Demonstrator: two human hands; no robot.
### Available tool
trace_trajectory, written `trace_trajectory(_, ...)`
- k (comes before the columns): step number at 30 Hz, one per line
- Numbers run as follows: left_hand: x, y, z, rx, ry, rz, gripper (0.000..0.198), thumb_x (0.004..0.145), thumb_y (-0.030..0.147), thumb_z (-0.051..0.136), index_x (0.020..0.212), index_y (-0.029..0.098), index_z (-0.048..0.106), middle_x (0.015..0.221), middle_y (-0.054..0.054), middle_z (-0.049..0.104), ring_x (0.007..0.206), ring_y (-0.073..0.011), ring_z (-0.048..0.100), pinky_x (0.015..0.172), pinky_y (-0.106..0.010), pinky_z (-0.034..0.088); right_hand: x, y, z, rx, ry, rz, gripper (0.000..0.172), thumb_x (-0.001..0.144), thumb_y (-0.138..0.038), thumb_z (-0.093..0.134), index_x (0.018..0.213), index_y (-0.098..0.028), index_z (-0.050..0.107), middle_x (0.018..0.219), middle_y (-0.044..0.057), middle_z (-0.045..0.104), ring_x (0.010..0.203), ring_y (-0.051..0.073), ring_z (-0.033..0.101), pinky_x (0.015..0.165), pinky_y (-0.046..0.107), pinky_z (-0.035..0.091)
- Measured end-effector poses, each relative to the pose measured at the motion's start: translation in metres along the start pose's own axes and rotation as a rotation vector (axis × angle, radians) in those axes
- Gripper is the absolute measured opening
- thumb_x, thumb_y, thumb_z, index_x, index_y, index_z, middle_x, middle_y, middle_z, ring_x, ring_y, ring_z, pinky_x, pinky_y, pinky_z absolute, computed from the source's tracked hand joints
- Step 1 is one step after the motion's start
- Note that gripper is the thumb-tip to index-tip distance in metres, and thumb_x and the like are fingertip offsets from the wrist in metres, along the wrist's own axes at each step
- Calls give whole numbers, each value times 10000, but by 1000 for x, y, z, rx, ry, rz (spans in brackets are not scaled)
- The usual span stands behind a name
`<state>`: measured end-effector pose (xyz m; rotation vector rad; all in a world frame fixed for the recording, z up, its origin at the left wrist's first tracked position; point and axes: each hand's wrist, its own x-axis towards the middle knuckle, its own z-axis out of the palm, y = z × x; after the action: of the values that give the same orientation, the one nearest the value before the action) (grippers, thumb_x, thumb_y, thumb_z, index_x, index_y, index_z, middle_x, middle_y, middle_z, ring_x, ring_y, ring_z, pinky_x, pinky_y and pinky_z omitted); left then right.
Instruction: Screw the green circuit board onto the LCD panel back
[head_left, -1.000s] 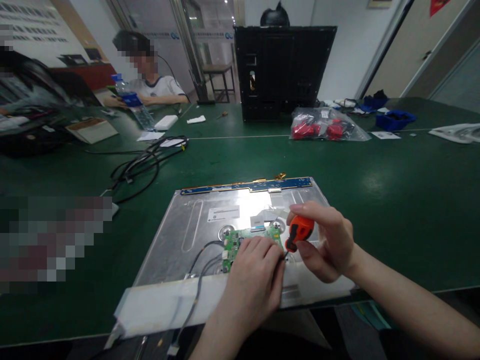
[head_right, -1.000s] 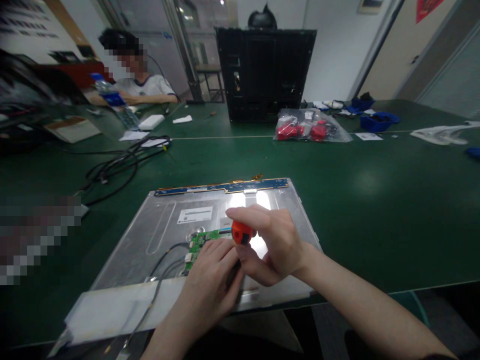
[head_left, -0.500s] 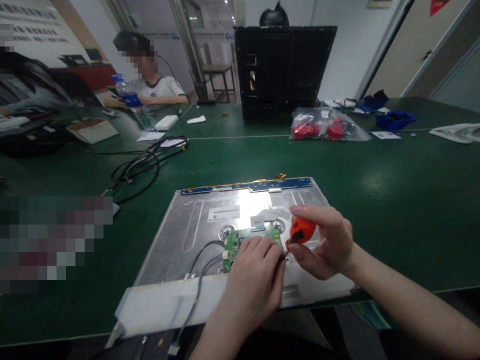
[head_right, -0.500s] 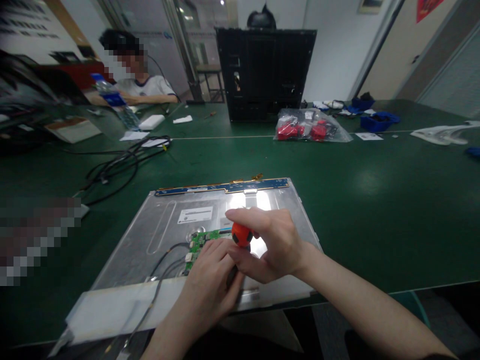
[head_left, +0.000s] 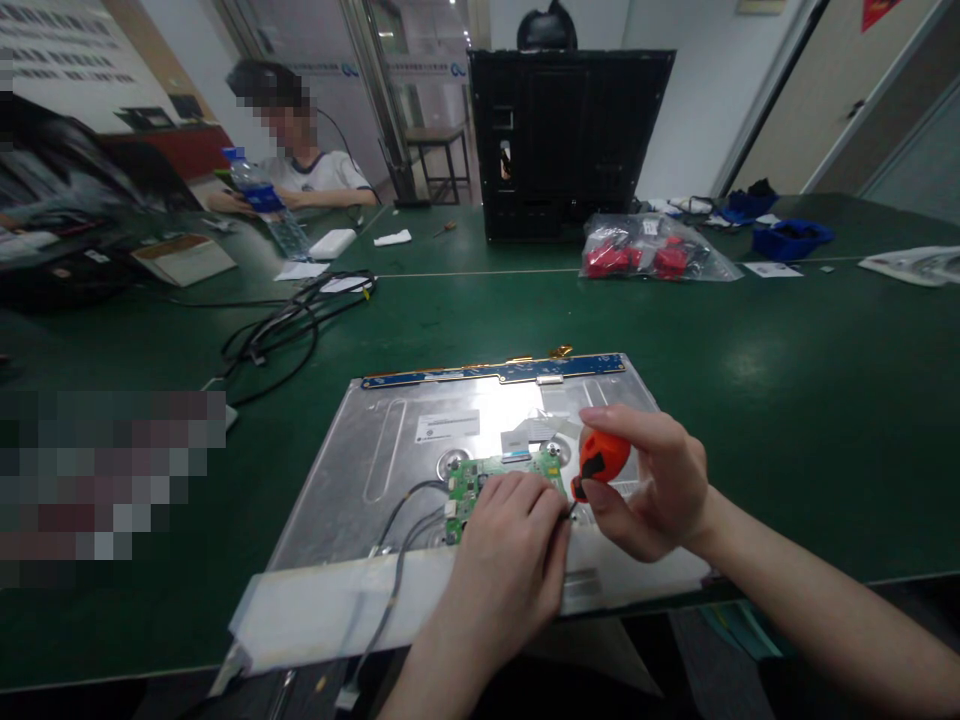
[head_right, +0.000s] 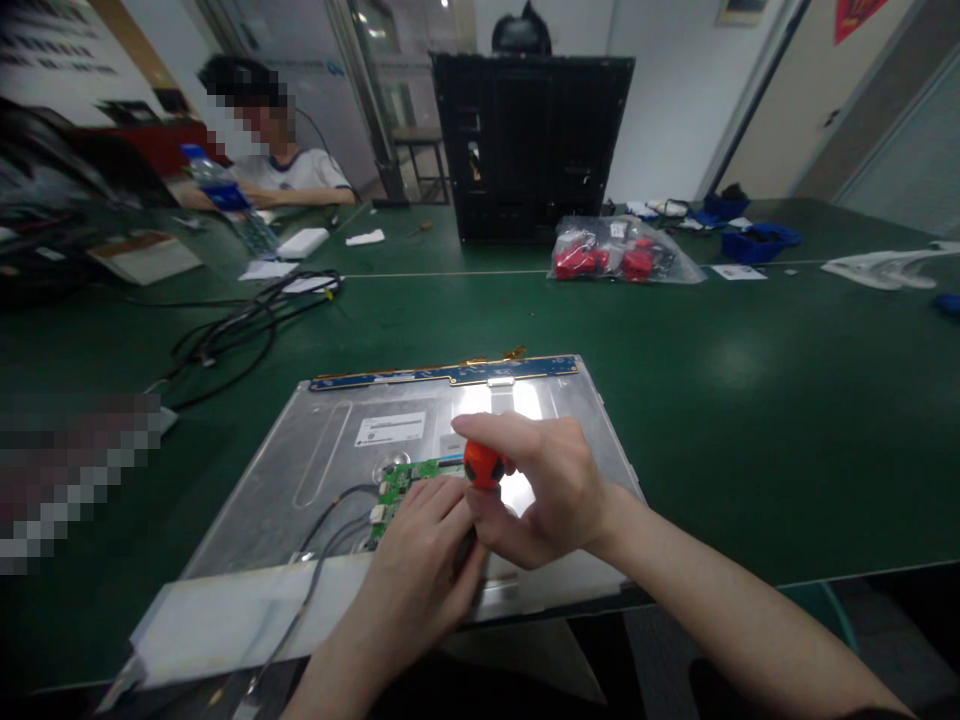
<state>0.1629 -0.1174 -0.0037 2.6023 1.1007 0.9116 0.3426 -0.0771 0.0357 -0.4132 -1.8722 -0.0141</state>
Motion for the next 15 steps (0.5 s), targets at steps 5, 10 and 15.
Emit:
trace_trajectory(5, 0, 1, 0, 6, 20, 14, 128, 924, 87, 533, 909, 212, 558, 891, -55, 671, 840, -255, 631, 757, -390, 506, 1, 0, 1, -8, -3, 20, 624, 856, -131, 598, 1470, -172, 494, 757, -24, 647, 578, 163, 608, 477, 280, 518)
trace_trajectory(10, 0, 1, 0, 18, 21, 18, 124, 931, 95, 526, 915, 209, 572, 907, -68, 691, 838, -258, 639, 758, -400, 517, 3, 1, 1, 16, 7, -1, 591, 865, -119, 620, 1443, -150, 501, 757, -29, 626, 560, 146, 580, 462, 259, 486)
trace_trajectory(15, 0, 0, 0, 7, 26, 21, 128, 927, 83, 535, 918, 203, 580, 915, -74, 697, 848, -267, 644, 763, -404, 517, 5, 0, -1, -51, -9, -18, 522, 924, -186, 657, 1423, -134, 515, 725, -41, 595, 535, 152, 564, 444, 276, 446)
